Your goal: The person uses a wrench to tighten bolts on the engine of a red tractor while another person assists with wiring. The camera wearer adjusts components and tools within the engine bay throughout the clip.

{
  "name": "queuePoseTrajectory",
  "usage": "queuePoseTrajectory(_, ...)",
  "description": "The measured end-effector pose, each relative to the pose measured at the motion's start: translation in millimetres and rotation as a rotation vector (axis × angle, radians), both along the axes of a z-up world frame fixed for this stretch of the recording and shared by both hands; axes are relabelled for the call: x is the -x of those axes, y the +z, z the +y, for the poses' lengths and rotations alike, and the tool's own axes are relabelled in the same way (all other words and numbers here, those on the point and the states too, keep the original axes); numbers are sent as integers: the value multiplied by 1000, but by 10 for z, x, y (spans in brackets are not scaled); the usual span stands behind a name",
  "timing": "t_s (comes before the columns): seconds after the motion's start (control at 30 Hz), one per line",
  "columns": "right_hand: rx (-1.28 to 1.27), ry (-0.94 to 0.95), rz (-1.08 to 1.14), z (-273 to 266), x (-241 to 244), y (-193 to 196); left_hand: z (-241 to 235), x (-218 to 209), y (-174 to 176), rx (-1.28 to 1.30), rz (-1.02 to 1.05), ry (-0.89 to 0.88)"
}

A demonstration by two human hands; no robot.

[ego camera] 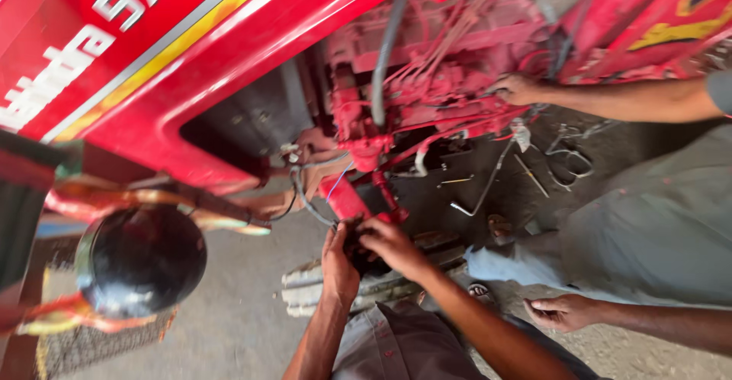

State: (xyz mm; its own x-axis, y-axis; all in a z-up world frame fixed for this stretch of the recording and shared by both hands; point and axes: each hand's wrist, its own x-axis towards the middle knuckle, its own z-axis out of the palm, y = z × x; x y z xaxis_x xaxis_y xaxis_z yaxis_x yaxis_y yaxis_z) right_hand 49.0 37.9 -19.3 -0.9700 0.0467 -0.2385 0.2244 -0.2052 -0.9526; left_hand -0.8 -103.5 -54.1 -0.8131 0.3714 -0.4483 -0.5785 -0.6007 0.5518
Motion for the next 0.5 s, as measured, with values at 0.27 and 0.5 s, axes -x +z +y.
queuePoseTrajectory(0.27,-125,146,143,-66,-231,241,56,488,-240,119,64,178)
queuePoseTrajectory(0.5,449,-234,-388,43,-176,-265,237,166,168,128,92,12)
